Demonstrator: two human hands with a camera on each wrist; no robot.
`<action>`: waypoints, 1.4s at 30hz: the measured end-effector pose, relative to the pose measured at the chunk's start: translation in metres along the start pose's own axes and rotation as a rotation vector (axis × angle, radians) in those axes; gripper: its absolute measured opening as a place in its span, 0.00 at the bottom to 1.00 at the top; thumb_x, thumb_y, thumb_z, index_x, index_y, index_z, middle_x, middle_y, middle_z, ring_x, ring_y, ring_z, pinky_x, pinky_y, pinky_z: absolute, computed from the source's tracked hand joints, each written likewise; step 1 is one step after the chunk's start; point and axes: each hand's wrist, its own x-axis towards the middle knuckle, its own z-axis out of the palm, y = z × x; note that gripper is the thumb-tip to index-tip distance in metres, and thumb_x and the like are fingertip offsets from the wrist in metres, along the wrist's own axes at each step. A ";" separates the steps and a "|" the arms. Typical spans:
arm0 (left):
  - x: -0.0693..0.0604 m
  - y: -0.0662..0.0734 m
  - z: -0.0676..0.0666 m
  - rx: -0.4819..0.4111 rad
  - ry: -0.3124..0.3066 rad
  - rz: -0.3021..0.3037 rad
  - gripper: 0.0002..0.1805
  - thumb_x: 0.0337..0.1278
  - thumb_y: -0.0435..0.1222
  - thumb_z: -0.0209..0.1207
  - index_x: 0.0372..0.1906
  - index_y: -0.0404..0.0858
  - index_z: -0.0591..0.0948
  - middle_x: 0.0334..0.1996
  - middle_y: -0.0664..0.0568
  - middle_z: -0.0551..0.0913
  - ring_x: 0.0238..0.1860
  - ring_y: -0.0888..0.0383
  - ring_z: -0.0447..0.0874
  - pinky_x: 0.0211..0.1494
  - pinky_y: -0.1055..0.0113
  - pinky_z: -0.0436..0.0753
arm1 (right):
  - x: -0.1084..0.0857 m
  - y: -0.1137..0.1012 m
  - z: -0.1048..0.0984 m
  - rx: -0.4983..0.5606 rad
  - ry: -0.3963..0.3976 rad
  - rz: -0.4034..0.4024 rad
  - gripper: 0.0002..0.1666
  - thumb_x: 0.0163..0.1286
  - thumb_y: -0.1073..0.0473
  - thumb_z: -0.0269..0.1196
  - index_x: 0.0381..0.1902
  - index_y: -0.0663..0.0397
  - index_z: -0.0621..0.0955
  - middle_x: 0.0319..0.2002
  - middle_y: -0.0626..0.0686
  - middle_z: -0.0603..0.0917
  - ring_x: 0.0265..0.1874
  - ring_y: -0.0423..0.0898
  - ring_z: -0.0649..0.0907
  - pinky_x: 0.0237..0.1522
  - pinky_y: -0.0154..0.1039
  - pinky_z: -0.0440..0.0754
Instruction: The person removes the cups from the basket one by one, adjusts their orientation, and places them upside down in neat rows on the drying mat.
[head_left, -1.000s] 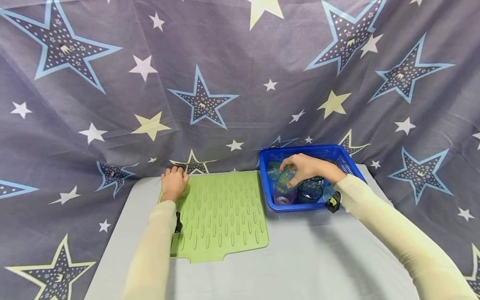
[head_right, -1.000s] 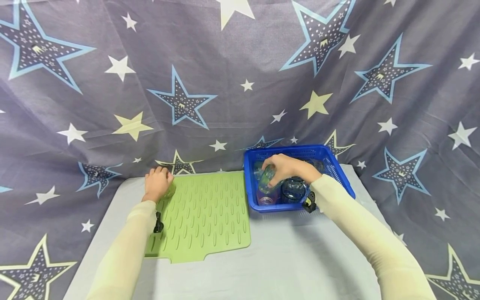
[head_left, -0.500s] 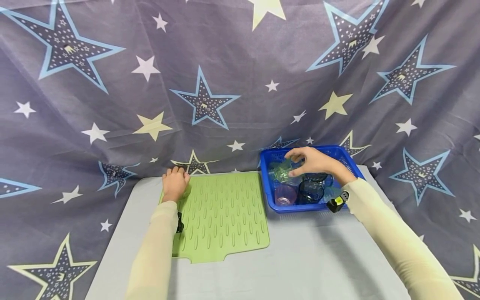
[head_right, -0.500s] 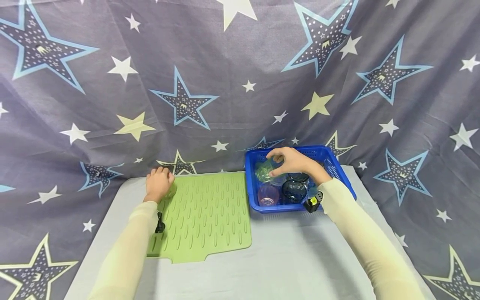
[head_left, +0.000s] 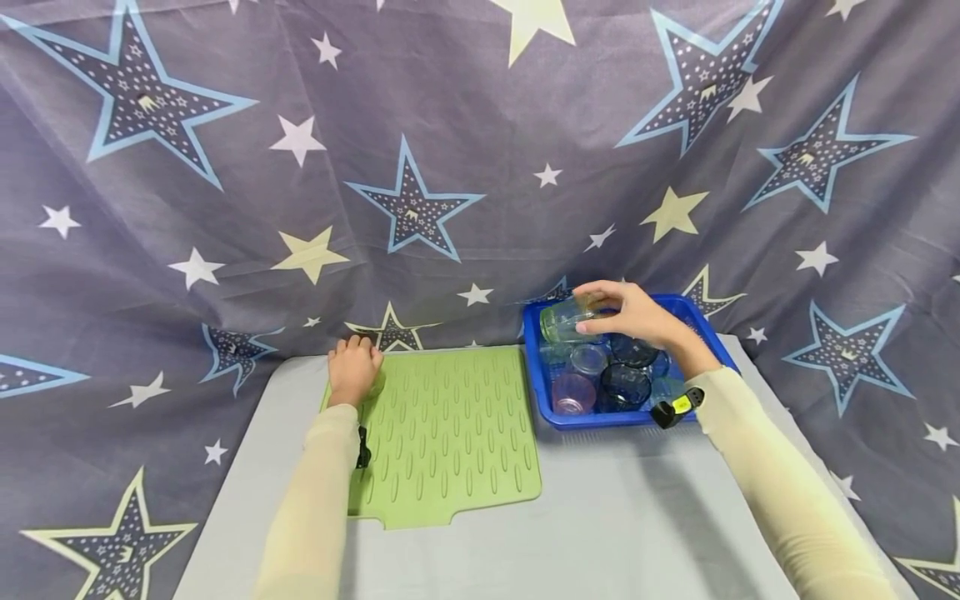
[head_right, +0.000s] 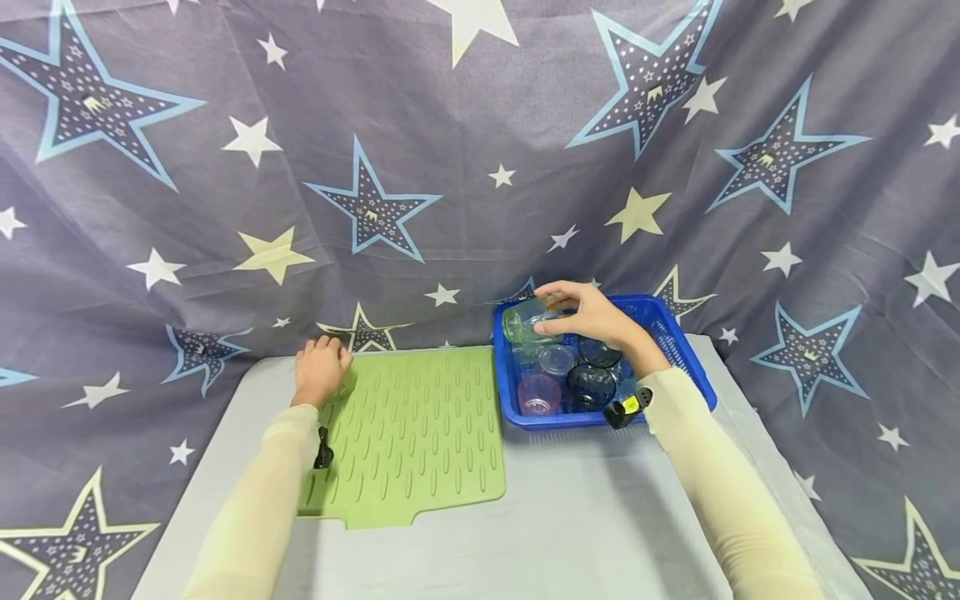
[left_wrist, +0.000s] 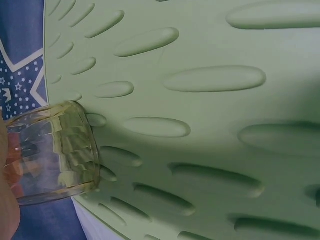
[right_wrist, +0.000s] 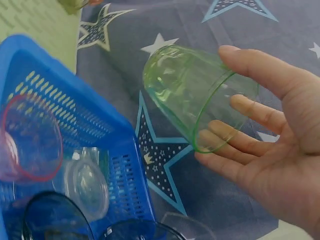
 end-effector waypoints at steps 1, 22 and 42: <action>0.000 0.000 0.000 0.000 -0.002 -0.002 0.20 0.74 0.41 0.41 0.50 0.31 0.78 0.52 0.35 0.79 0.54 0.34 0.74 0.56 0.39 0.73 | 0.000 0.000 0.001 0.016 0.012 0.002 0.36 0.66 0.59 0.71 0.70 0.57 0.73 0.67 0.61 0.76 0.66 0.58 0.76 0.64 0.48 0.79; -0.003 0.003 0.002 -0.006 0.031 -0.002 0.19 0.74 0.41 0.42 0.47 0.32 0.79 0.50 0.37 0.79 0.52 0.36 0.74 0.56 0.40 0.73 | 0.010 0.014 0.024 0.636 0.053 -0.016 0.27 0.74 0.71 0.56 0.69 0.56 0.73 0.52 0.51 0.79 0.51 0.44 0.84 0.56 0.36 0.84; -0.002 0.001 -0.003 -0.001 0.008 0.008 0.19 0.75 0.40 0.41 0.48 0.31 0.77 0.50 0.37 0.78 0.52 0.36 0.73 0.55 0.40 0.73 | 0.020 0.008 0.035 0.668 0.021 0.026 0.28 0.76 0.65 0.56 0.73 0.59 0.69 0.55 0.51 0.77 0.54 0.43 0.82 0.58 0.37 0.83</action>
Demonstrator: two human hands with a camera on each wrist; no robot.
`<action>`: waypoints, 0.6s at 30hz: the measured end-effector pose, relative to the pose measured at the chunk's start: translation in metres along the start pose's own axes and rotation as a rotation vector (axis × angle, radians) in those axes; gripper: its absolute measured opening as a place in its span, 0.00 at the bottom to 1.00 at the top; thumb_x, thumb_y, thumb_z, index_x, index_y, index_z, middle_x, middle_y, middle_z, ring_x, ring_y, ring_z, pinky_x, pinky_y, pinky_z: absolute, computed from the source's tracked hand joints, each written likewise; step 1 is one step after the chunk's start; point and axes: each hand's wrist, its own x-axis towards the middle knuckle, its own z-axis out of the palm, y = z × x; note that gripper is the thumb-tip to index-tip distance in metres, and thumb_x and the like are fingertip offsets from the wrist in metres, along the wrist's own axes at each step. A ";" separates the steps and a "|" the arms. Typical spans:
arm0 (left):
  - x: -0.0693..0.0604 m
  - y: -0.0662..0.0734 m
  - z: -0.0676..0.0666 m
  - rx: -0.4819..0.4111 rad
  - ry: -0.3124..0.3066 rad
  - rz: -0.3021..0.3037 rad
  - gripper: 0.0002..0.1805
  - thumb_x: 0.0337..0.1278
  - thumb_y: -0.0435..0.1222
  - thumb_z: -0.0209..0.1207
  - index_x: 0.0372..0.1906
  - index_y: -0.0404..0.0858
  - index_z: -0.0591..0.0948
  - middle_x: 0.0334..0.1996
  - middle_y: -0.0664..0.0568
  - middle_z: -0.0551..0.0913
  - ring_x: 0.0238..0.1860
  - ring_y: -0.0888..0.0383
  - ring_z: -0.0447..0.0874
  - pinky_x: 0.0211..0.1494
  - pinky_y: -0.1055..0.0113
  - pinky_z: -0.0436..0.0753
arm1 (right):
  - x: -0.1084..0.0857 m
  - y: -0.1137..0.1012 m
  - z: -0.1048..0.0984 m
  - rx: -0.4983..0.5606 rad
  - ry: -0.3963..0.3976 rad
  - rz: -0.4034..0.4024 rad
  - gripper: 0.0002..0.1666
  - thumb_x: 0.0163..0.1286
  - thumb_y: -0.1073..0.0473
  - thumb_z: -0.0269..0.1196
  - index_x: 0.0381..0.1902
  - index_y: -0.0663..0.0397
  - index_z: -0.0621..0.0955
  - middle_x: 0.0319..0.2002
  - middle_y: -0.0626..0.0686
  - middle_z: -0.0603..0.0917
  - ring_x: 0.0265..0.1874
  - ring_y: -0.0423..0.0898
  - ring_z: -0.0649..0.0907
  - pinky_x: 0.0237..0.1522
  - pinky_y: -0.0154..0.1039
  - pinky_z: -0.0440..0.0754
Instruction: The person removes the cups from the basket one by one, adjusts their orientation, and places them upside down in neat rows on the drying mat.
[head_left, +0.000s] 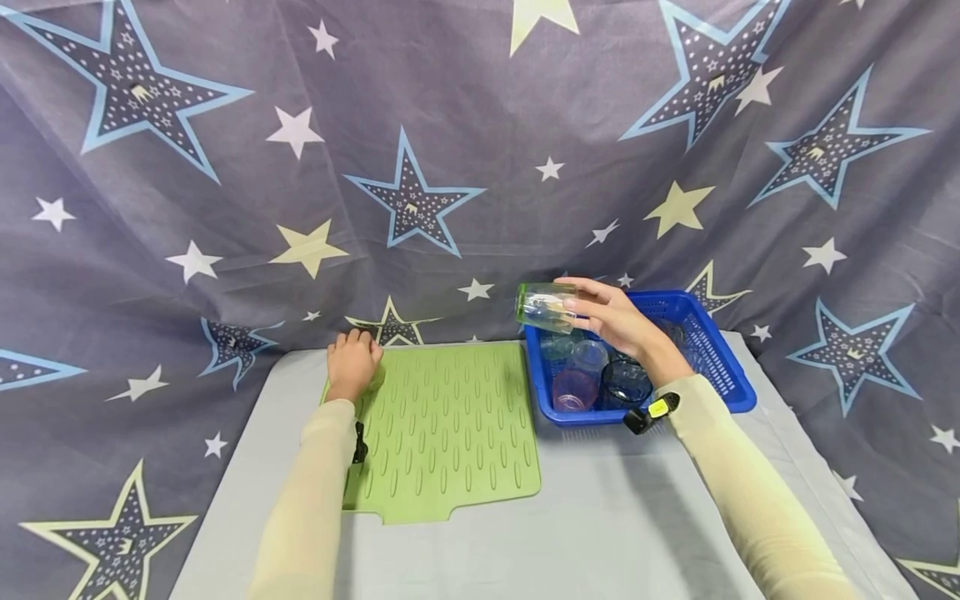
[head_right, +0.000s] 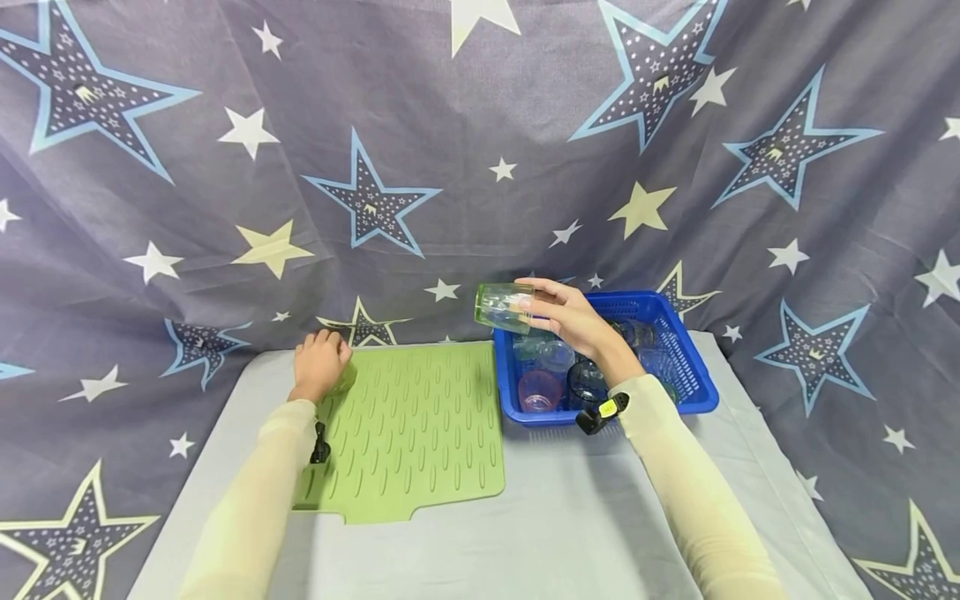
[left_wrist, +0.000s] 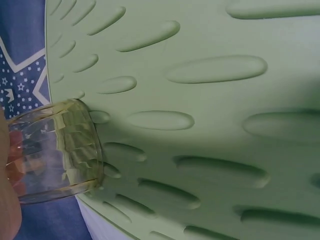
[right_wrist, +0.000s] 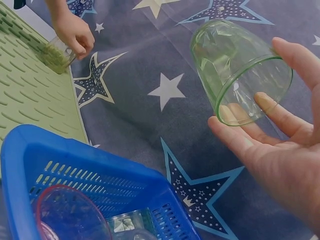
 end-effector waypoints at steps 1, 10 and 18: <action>0.000 0.000 0.000 0.001 -0.010 0.000 0.18 0.75 0.40 0.41 0.48 0.31 0.77 0.51 0.37 0.78 0.52 0.36 0.73 0.55 0.40 0.73 | 0.000 0.000 0.001 0.001 0.000 0.001 0.29 0.76 0.65 0.56 0.73 0.59 0.69 0.55 0.51 0.77 0.54 0.43 0.82 0.58 0.36 0.83; 0.004 0.002 -0.012 -0.009 -0.137 -0.001 0.17 0.77 0.43 0.40 0.46 0.35 0.75 0.54 0.36 0.75 0.58 0.35 0.70 0.60 0.35 0.68 | 0.001 -0.004 0.004 -0.029 0.001 0.022 0.28 0.78 0.64 0.56 0.74 0.57 0.69 0.61 0.50 0.75 0.59 0.44 0.79 0.59 0.36 0.83; 0.004 0.008 -0.019 -0.058 -0.137 0.022 0.27 0.75 0.49 0.45 0.65 0.36 0.75 0.65 0.34 0.71 0.67 0.31 0.63 0.70 0.26 0.52 | 0.001 -0.002 0.003 -0.045 -0.008 0.021 0.29 0.78 0.62 0.55 0.75 0.57 0.67 0.64 0.50 0.73 0.61 0.43 0.78 0.60 0.36 0.82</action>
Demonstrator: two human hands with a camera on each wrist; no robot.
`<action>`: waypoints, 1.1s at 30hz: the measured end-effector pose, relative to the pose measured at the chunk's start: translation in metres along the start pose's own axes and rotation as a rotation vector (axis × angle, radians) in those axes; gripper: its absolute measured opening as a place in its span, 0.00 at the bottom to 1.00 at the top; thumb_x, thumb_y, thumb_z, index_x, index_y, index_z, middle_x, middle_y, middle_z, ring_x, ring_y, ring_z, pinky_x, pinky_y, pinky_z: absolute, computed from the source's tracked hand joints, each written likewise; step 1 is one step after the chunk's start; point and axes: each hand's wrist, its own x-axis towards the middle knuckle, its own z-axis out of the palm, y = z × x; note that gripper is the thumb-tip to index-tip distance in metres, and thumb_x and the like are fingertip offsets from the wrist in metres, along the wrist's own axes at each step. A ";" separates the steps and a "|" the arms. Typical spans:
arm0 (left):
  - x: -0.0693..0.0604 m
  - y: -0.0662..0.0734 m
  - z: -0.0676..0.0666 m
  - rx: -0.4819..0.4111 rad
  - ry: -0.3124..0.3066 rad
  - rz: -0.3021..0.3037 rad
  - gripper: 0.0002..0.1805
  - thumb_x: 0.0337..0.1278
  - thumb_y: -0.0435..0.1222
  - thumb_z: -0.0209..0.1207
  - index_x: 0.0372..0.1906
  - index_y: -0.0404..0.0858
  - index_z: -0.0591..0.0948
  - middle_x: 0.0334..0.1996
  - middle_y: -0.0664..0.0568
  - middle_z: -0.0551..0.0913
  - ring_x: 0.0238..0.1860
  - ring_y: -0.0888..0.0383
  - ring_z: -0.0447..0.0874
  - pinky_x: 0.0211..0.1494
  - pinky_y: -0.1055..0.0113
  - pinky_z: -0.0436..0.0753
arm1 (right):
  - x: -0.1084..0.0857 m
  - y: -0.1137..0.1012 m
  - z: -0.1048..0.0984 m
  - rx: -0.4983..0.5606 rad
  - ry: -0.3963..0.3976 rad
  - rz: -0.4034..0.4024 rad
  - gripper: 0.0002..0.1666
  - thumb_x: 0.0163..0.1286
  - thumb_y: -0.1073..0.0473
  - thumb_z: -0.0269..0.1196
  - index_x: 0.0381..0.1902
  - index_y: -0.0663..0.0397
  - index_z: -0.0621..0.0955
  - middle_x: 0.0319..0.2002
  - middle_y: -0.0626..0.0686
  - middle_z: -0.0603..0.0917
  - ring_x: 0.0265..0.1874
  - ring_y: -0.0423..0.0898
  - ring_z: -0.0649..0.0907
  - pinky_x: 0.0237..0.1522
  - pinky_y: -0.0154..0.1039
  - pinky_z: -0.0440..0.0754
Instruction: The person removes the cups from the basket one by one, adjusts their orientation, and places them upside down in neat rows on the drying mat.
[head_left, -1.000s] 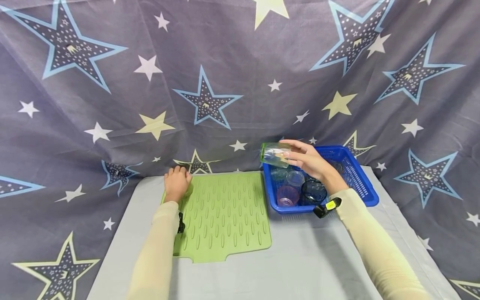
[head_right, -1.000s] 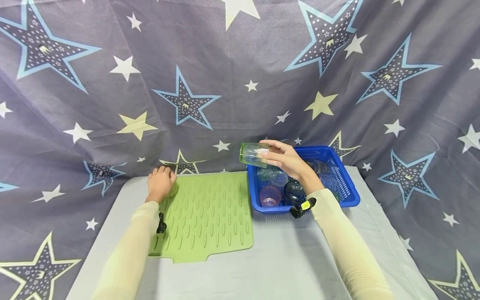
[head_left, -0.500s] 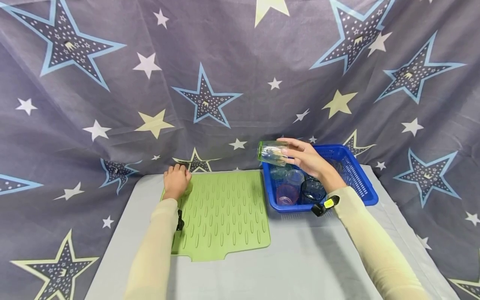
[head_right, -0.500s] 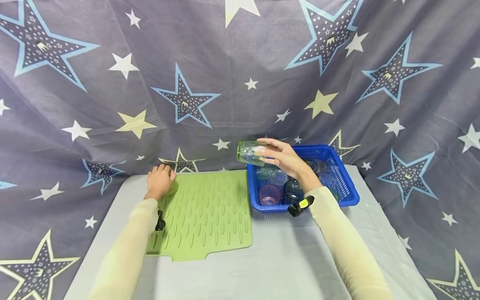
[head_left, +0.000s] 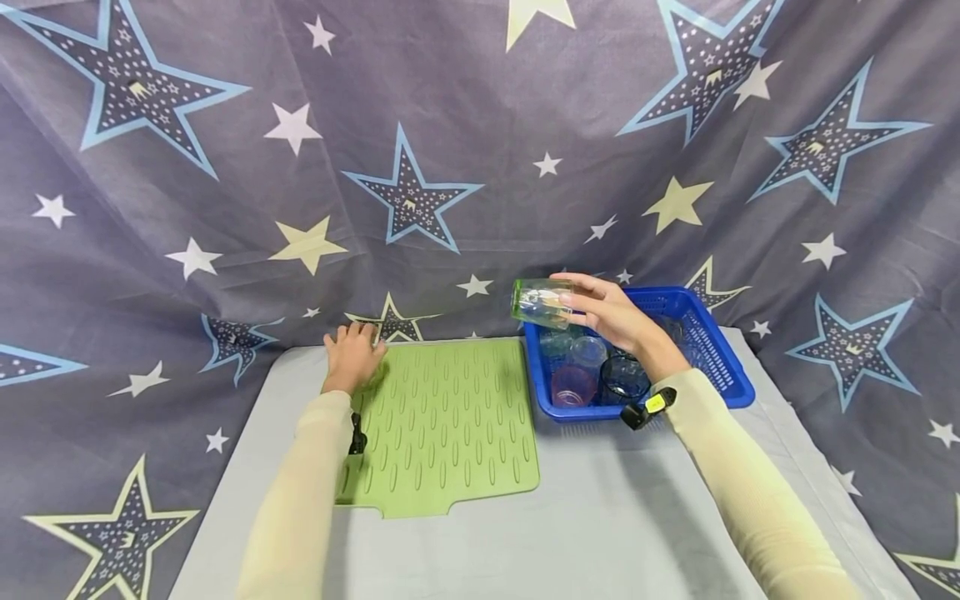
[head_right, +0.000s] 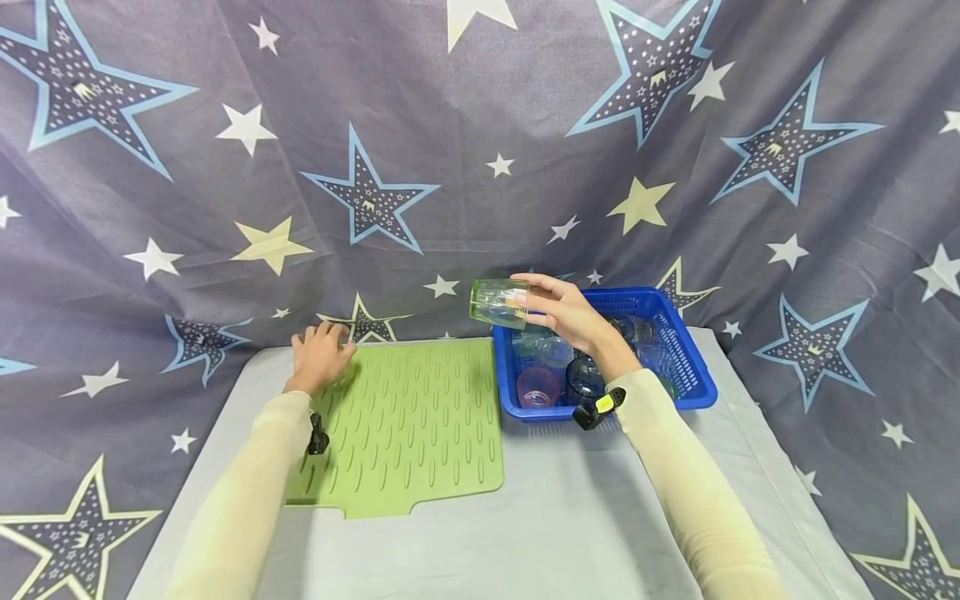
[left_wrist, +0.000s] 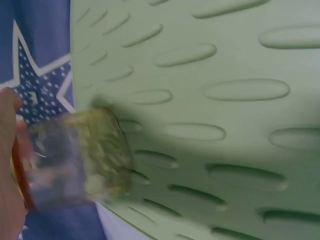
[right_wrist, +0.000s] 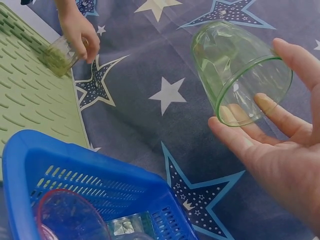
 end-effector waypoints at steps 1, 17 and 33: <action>0.000 0.003 -0.002 -0.018 0.024 0.012 0.27 0.74 0.50 0.45 0.65 0.36 0.74 0.66 0.34 0.71 0.68 0.32 0.63 0.71 0.27 0.52 | 0.000 0.000 0.000 0.005 -0.004 -0.004 0.29 0.78 0.63 0.54 0.75 0.57 0.67 0.64 0.51 0.73 0.61 0.44 0.78 0.60 0.36 0.82; -0.010 0.138 -0.077 -0.494 0.483 0.378 0.20 0.70 0.45 0.52 0.59 0.41 0.81 0.57 0.46 0.82 0.59 0.45 0.78 0.67 0.47 0.72 | 0.001 -0.007 0.011 -0.007 -0.017 -0.007 0.30 0.79 0.62 0.55 0.76 0.58 0.66 0.58 0.50 0.75 0.62 0.43 0.78 0.61 0.37 0.82; -0.030 0.220 -0.072 -0.818 0.416 0.485 0.25 0.75 0.46 0.47 0.70 0.45 0.76 0.69 0.51 0.77 0.70 0.52 0.72 0.74 0.51 0.70 | 0.004 -0.002 0.031 0.087 -0.063 -0.005 0.30 0.77 0.61 0.57 0.74 0.57 0.68 0.53 0.50 0.78 0.55 0.45 0.83 0.61 0.41 0.82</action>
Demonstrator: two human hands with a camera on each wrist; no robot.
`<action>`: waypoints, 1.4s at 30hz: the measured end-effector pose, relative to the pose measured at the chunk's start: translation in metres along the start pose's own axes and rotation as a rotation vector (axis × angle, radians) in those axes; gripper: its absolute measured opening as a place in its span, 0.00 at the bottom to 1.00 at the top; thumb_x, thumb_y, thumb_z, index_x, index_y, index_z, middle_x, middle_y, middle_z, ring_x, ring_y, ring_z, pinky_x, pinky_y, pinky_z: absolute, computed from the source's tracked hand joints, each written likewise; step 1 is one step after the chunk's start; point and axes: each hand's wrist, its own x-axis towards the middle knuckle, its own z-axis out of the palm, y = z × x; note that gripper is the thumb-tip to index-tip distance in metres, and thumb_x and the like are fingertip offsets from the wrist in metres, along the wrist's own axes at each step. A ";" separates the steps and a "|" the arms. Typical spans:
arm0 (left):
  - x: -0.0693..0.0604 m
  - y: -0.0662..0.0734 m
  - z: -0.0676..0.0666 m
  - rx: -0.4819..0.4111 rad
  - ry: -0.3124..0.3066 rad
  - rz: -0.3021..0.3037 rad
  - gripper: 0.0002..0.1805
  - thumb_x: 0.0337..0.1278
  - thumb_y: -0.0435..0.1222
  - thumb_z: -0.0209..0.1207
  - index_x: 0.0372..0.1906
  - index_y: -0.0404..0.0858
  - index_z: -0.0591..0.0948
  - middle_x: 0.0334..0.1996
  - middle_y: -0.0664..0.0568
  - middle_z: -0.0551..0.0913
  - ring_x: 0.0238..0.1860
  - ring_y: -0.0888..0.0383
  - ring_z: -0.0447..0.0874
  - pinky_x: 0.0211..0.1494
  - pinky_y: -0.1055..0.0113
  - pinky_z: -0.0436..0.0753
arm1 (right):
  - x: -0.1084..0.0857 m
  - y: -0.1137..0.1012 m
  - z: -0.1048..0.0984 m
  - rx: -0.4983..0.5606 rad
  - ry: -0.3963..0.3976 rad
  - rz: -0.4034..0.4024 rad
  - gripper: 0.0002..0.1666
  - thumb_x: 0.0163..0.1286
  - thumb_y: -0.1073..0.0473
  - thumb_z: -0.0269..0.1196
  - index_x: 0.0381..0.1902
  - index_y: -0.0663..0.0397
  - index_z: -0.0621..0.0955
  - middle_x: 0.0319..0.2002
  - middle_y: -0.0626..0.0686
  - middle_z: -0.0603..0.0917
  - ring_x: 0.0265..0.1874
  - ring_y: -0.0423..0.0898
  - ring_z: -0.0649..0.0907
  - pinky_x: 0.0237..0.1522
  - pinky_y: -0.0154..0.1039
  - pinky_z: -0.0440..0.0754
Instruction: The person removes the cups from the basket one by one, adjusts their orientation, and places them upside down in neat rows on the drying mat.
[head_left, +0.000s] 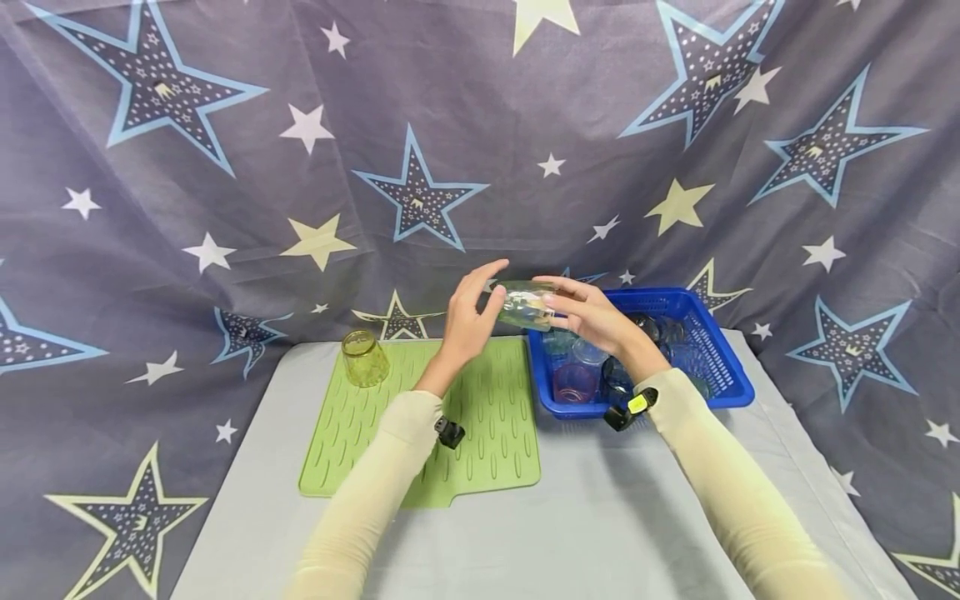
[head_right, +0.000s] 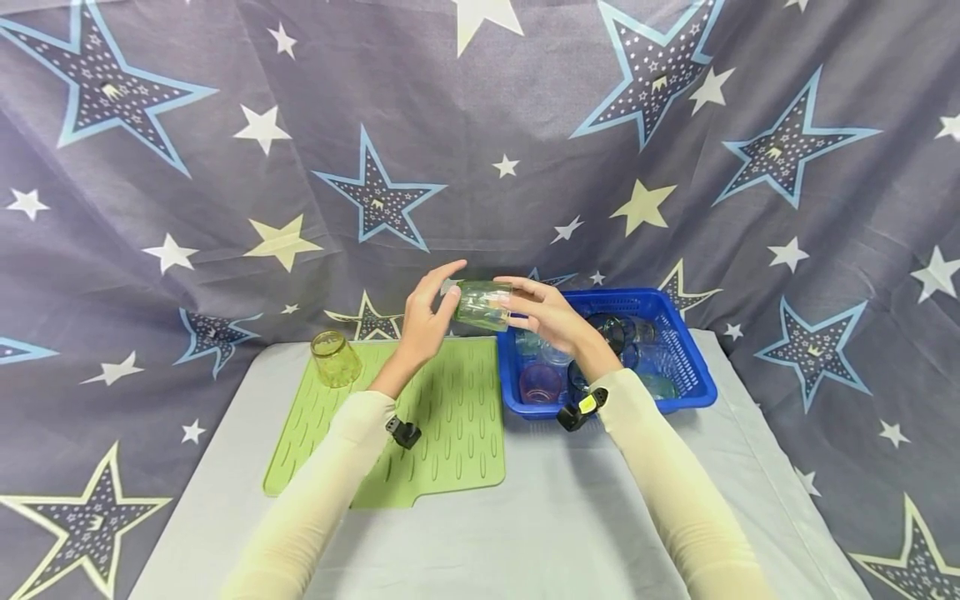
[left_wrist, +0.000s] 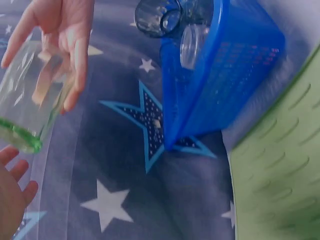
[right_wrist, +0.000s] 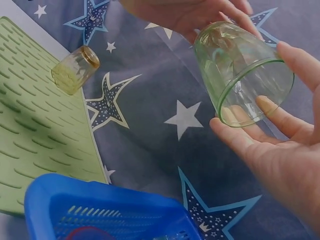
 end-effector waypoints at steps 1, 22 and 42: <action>0.000 0.001 0.003 -0.008 0.006 0.011 0.25 0.75 0.45 0.47 0.70 0.45 0.76 0.69 0.50 0.77 0.70 0.52 0.73 0.73 0.51 0.70 | 0.000 0.001 0.001 0.009 -0.006 -0.005 0.30 0.77 0.61 0.56 0.74 0.58 0.68 0.53 0.51 0.78 0.55 0.45 0.83 0.61 0.42 0.82; 0.006 0.015 0.023 -0.124 0.098 0.030 0.18 0.75 0.40 0.52 0.59 0.39 0.83 0.57 0.46 0.84 0.61 0.53 0.80 0.67 0.57 0.76 | 0.000 0.002 0.012 0.064 -0.079 -0.042 0.33 0.77 0.58 0.58 0.75 0.62 0.64 0.59 0.48 0.81 0.60 0.49 0.82 0.59 0.39 0.83; 0.011 0.021 0.029 -0.124 0.324 0.041 0.08 0.62 0.30 0.59 0.33 0.35 0.89 0.32 0.44 0.88 0.37 0.50 0.86 0.43 0.49 0.82 | 0.001 0.000 0.019 0.116 -0.104 -0.037 0.31 0.77 0.59 0.58 0.74 0.62 0.66 0.57 0.48 0.84 0.58 0.45 0.84 0.60 0.39 0.83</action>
